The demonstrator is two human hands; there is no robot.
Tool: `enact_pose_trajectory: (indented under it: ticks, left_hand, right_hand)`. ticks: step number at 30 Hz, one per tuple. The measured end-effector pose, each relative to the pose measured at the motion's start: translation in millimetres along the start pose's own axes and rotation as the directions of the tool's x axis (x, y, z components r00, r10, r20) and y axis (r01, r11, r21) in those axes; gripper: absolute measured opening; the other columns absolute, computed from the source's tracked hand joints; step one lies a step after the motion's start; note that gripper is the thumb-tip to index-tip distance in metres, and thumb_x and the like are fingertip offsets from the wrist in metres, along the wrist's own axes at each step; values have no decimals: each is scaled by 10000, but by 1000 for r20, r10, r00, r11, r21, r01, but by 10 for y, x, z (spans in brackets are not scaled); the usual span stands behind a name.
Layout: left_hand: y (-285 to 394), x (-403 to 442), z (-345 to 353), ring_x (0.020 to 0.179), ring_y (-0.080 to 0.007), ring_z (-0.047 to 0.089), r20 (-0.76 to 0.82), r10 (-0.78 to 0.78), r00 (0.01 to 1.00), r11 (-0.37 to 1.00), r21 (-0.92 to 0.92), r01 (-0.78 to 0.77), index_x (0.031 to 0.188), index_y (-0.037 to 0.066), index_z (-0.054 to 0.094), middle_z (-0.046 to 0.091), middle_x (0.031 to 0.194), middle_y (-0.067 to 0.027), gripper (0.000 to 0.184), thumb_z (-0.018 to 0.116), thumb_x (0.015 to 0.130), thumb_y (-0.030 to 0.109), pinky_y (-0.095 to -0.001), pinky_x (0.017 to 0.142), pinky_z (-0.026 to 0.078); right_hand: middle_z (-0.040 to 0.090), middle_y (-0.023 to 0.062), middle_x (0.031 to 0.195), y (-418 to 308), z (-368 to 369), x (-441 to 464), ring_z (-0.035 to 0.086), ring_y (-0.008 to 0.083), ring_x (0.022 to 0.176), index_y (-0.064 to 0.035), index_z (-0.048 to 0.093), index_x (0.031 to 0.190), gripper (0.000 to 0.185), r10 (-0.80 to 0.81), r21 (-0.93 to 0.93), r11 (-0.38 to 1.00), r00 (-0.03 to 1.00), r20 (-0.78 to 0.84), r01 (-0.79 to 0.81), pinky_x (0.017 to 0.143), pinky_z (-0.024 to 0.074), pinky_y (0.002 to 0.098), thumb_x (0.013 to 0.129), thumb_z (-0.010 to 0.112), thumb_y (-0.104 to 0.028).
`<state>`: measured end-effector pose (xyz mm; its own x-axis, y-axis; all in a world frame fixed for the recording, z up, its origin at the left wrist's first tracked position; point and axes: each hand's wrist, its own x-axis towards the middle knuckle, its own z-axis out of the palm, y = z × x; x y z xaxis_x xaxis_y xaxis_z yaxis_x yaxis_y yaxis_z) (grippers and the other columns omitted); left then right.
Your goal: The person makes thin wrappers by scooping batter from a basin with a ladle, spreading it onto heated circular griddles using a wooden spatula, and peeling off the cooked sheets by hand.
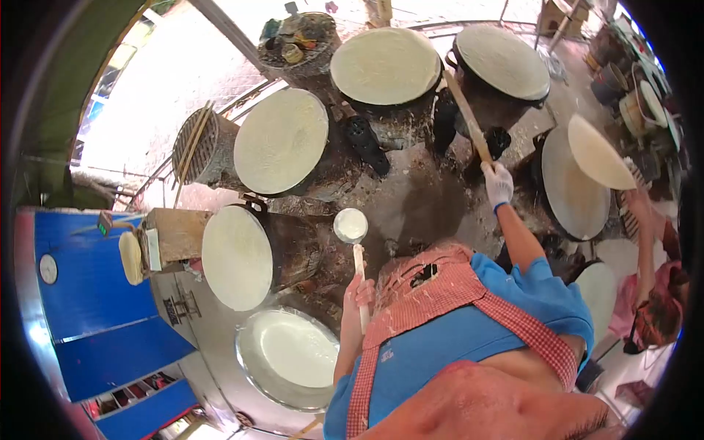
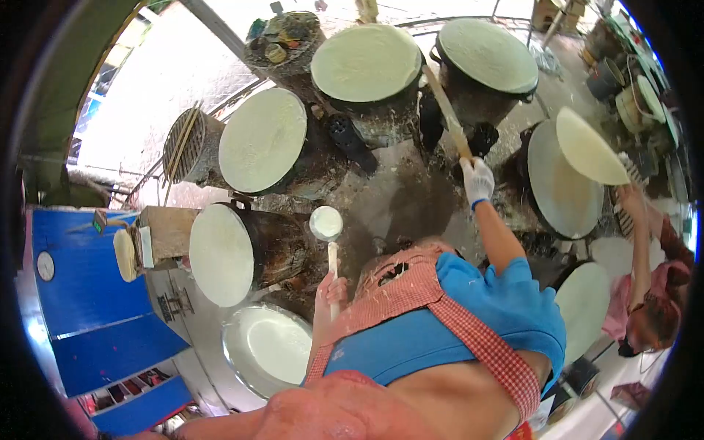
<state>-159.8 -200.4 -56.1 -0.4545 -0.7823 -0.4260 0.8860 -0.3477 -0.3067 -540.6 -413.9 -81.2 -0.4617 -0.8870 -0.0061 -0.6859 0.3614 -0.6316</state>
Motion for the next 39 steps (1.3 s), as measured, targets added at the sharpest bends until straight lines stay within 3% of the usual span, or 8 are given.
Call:
enact_pose_trajectory:
  ticks: [4, 14, 24, 29, 33, 35, 37, 39]
  left_hand:
    - [206, 34, 198, 421, -59, 303, -203, -14, 979, 1000, -13, 12, 1170, 73, 460, 286, 573, 17, 272, 378, 935, 183, -177, 349, 276]
    - [782, 299, 382, 371, -52, 270, -368, -104, 924, 982, -188, 35, 1086, 182, 536, 317, 560, 15, 198, 472, 898, 196, -184, 299, 234]
    - [512, 987, 275, 409, -59, 300, -69, -51, 996, 971, -237, 34, 1047, 152, 534, 318, 567, 2, 166, 442, 912, 186, -190, 335, 268]
    - [-47, 1207, 700, 418, -56, 307, -262, 313, 913, 943, -23, -331, 1042, 125, 477, 321, 568, 9, 150, 420, 922, 194, -188, 350, 294]
    - [-95, 1248, 676, 427, -47, 299, -100, 169, 981, 935, -299, -191, 1146, 143, 443, 309, 568, 15, 231, 424, 920, 188, -173, 365, 303]
    - [-122, 1226, 705, 428, -45, 297, -115, 204, 972, 929, -289, -229, 1182, 154, 432, 304, 566, 17, 264, 421, 921, 193, -168, 366, 301]
    - [-144, 1185, 704, 423, -49, 295, -269, 382, 884, 910, -57, -410, 1236, 179, 414, 291, 554, 17, 311, 404, 927, 208, -169, 353, 290]
    - [-78, 1088, 519, 419, -53, 291, -170, 349, 922, 918, -138, -373, 1236, 182, 421, 296, 560, 13, 308, 394, 930, 208, -169, 348, 283]
  right_hand:
    - [615, 163, 766, -85, 3, -179, 590, 347, 713, -75, 583, 902, 313, -147, -273, 951, 989, 8, 143, 618, 443, 433, 815, 513, -367]
    - [619, 121, 724, -939, 936, 162, 610, 297, 676, -109, 575, 874, 326, -416, -190, 871, 887, 202, 452, 605, 470, 416, 716, 622, -391]
    - [514, 116, 993, -1512, 1410, 2036, 595, 266, 753, -161, 516, 1106, 509, -819, -234, 310, 383, 427, 922, 657, 456, 389, 649, 668, -326]
    - [556, 95, 754, -1836, 1267, 2460, 586, 266, 652, -84, 545, 779, 178, -817, -152, 23, 106, 567, 988, 596, 452, 389, 657, 560, -213]
    - [585, 154, 736, -2442, 1063, 3195, 589, 293, 676, -74, 564, 801, 142, -818, -267, 218, 325, 474, 939, 604, 455, 429, 711, 500, -162]
    - [608, 136, 787, -2773, 996, 3876, 583, 341, 761, -58, 567, 844, 162, -972, -143, 182, 200, 121, 973, 643, 458, 439, 744, 480, -150]
    - [595, 171, 825, -3455, 518, 4156, 565, 360, 781, -92, 571, 900, 191, -915, -208, 288, 333, 230, 935, 675, 444, 451, 753, 508, -198]
    - [583, 189, 806, -4029, 177, 4147, 558, 367, 796, -43, 561, 862, 220, -944, -313, 185, 257, 208, 931, 666, 425, 466, 764, 547, -240]
